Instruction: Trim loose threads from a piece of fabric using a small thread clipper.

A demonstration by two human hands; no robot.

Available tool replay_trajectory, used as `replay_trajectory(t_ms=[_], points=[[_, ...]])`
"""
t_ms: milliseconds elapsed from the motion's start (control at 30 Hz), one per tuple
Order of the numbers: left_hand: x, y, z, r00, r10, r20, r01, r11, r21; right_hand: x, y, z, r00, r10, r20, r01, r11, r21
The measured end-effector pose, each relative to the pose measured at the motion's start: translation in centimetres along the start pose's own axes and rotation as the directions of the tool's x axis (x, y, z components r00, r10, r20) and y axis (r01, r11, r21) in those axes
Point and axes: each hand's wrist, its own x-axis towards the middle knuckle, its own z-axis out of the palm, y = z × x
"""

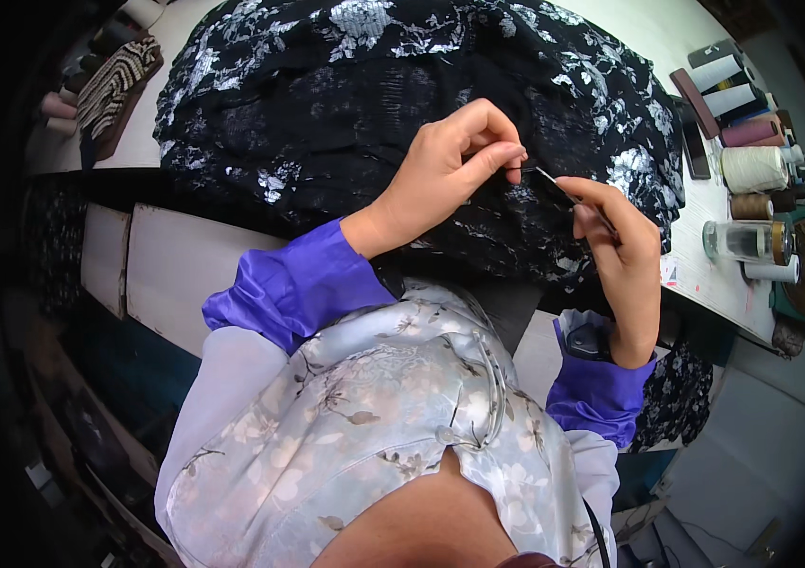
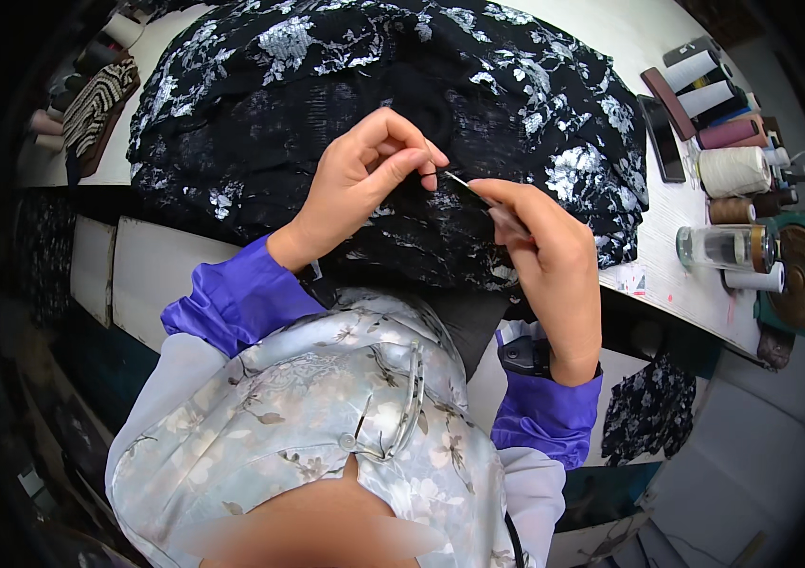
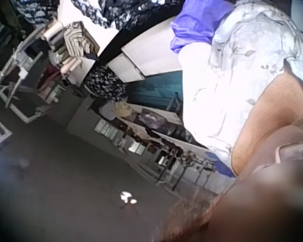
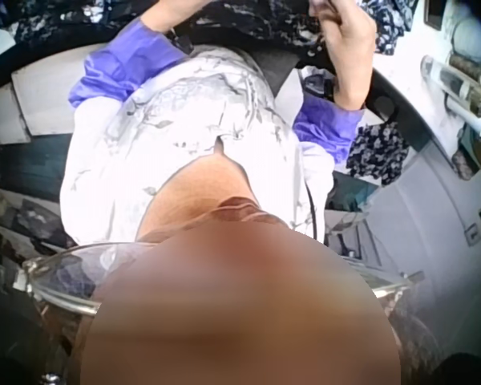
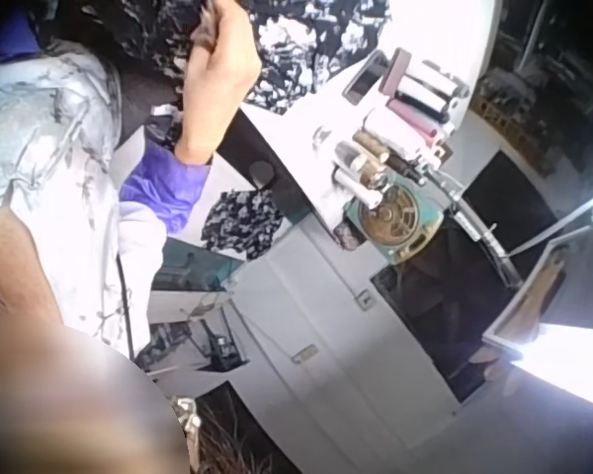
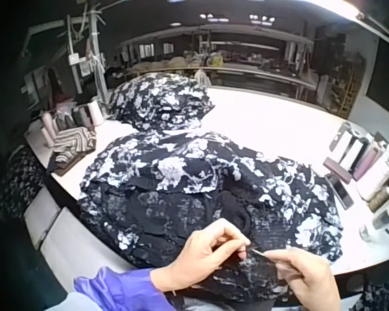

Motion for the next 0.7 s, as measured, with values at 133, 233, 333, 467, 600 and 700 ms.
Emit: replay_trajectory(t_ms=[133, 233, 333, 467, 600, 700], points=[[-0.5, -0.7, 0.8, 1.0, 0.004, 0.023, -0.006, 0.993, 0.12, 0.0, 0.1, 1.1, 0.987, 0.139, -0.084, -0.118, 0.97, 0.212], [-1.1, -0.6, 1.1, 0.976, 0.217, 0.03, -0.215, 0.919, 0.331, 0.1, 0.7, 2.0, 0.985, 0.173, 0.011, -0.168, 0.939, 0.301], [-2.3, -0.8, 0.7, 0.902, 0.411, 0.136, -0.421, 0.763, 0.491, -0.3, 1.0, 2.0, 0.978, 0.21, 0.004, -0.2, 0.924, 0.326], [-5.4, -0.3, 0.3, 0.859, 0.41, 0.307, -0.508, 0.606, 0.612, -0.7, 1.2, 1.7, 0.984, 0.172, -0.041, -0.153, 0.946, 0.285], [-5.0, 0.4, -0.7, 0.835, 0.489, 0.251, -0.537, 0.631, 0.56, -0.8, 1.6, 1.9, 0.988, 0.139, -0.069, -0.117, 0.959, 0.258], [-2.3, 1.3, -1.1, 0.893, 0.445, 0.062, -0.393, 0.704, 0.591, -1.0, 1.4, 1.8, 0.982, 0.173, -0.071, -0.152, 0.961, 0.232]])
